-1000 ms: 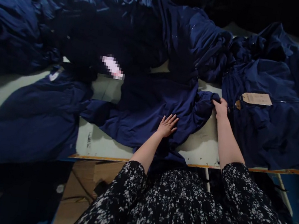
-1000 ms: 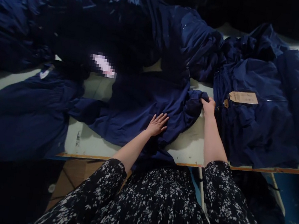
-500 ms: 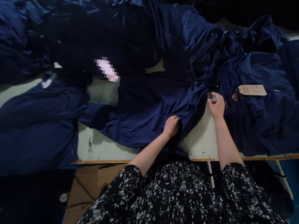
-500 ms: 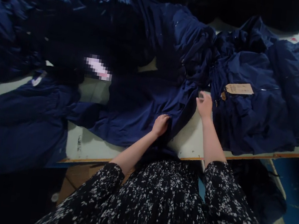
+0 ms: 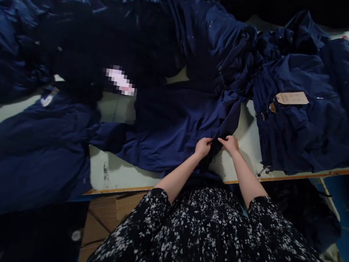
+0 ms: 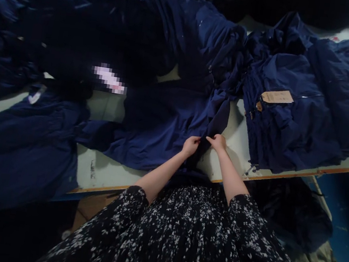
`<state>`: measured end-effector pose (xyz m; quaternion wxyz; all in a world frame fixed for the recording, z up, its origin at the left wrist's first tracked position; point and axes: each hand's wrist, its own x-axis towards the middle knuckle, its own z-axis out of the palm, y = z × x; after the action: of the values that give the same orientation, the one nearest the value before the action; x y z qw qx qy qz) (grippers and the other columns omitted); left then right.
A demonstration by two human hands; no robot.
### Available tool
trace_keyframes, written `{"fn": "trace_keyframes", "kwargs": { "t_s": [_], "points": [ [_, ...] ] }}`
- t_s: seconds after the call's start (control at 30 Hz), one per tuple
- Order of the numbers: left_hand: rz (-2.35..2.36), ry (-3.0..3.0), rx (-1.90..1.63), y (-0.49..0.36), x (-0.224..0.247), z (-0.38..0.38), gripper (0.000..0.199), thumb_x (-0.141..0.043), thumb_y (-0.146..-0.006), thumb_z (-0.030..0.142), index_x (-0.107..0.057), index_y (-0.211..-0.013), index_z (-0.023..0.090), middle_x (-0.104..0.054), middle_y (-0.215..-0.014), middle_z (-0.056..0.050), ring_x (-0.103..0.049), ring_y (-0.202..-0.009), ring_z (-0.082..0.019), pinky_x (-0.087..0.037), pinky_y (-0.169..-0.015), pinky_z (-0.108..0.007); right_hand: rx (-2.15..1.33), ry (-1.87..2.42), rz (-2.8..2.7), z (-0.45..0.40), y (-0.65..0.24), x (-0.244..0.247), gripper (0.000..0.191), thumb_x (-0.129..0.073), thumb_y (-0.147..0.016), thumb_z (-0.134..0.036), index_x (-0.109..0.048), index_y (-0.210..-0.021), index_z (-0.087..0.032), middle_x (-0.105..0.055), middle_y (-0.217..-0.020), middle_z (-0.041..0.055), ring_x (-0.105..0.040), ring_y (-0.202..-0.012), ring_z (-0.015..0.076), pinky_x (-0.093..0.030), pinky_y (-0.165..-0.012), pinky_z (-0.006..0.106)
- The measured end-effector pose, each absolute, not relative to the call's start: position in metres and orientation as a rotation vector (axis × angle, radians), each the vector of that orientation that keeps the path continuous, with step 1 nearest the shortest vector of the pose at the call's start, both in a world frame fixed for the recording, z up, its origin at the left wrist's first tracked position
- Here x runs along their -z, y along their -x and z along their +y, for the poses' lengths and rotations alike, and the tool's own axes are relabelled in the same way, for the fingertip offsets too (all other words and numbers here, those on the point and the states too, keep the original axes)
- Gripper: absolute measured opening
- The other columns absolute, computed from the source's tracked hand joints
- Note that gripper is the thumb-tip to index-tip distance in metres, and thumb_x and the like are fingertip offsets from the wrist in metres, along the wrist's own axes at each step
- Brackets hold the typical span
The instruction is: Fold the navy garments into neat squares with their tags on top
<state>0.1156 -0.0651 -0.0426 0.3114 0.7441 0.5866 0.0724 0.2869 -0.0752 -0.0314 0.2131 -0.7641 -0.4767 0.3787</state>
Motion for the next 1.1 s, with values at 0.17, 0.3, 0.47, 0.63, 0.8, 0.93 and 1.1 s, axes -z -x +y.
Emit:
{"fn": "trace_keyframes", "kwargs": {
  "t_s": [0.17,0.3,0.47,0.63,0.8,0.93,1.1],
  "points": [
    [1.369,-2.243,-0.105,-0.108,0.037,-0.069,0.039,-0.052,-0.101,0.027,-0.074,-0.133,0.026,-0.06,-0.151,-0.008,-0.049,-0.144,-0.029,-0.039,-0.122,-0.048,-0.912,2.213,-1.285,-0.067,-0.277,0.037,0.027,-0.073,-0.072,-0.041,-0.056,-0.06,-0.023,-0.069,-0.069,0.0074,-0.067,-0.079,0.0246,-0.05,-0.067,0.029],
    [1.378,-2.206,0.007,-0.098,0.039,-0.059,0.049,-0.037,-0.108,0.037,-0.053,-0.154,0.032,-0.04,-0.168,-0.002,-0.027,-0.159,-0.03,-0.022,-0.126,-0.066,-1.036,2.124,-1.05,-0.08,-0.29,0.042,0.03,-0.07,-0.071,-0.031,-0.045,-0.056,-0.025,-0.055,-0.052,-0.0023,-0.059,-0.062,0.0176,-0.046,-0.058,0.025],
    [1.411,-2.219,0.097,-0.09,0.039,-0.051,0.053,-0.04,-0.107,0.037,-0.042,-0.16,0.035,-0.029,-0.173,-0.002,-0.02,-0.161,-0.033,-0.018,-0.124,-0.074,-1.112,2.13,-0.878,-0.109,-0.311,0.047,0.03,-0.069,-0.075,-0.025,-0.044,-0.061,-0.024,-0.056,-0.052,-0.0036,-0.054,-0.049,0.0119,-0.041,-0.047,0.02],
    [1.405,-2.284,0.063,-0.094,0.032,-0.054,0.057,-0.054,-0.099,0.029,-0.049,-0.156,0.026,-0.036,-0.169,-0.01,-0.026,-0.158,-0.036,-0.022,-0.125,-0.069,-1.194,2.146,-0.788,-0.123,-0.323,0.05,0.033,-0.08,-0.07,-0.02,-0.048,-0.063,-0.022,-0.058,-0.051,-0.003,-0.057,-0.046,0.0117,-0.039,-0.043,0.018],
    [1.233,-2.457,-0.186,-0.114,0.03,-0.07,0.043,-0.051,-0.099,0.024,-0.064,-0.14,0.019,-0.059,-0.148,-0.015,-0.051,-0.141,-0.028,-0.041,-0.12,-0.044,-1.141,2.036,-0.829,-0.109,-0.324,0.05,0.018,-0.077,-0.075,-0.021,-0.062,-0.084,-0.019,-0.072,-0.071,-0.0009,-0.066,-0.057,0.012,-0.041,-0.045,0.016],
    [1.021,-2.518,-0.069,-0.125,0.035,-0.083,0.047,-0.056,-0.097,0.025,-0.061,-0.143,0.02,-0.055,-0.155,-0.014,-0.048,-0.145,-0.03,-0.037,-0.123,-0.049,-1.095,2.058,-0.759,-0.104,-0.332,0.055,0.02,-0.078,-0.076,-0.021,-0.059,-0.072,-0.019,-0.068,-0.062,-0.0018,-0.068,-0.058,0.0131,-0.048,-0.049,0.016],
    [1.056,-2.463,-0.074,-0.12,0.041,-0.082,0.053,-0.062,-0.094,0.024,-0.058,-0.146,0.018,-0.055,-0.154,-0.016,-0.053,-0.14,-0.03,-0.042,-0.117,-0.046,-1.159,2.052,-0.641,-0.119,-0.342,0.057,0.032,-0.08,-0.075,-0.014,-0.05,-0.065,-0.021,-0.06,-0.052,-0.0035,-0.067,-0.052,0.0139,-0.051,-0.046,0.018]
  ]
}}
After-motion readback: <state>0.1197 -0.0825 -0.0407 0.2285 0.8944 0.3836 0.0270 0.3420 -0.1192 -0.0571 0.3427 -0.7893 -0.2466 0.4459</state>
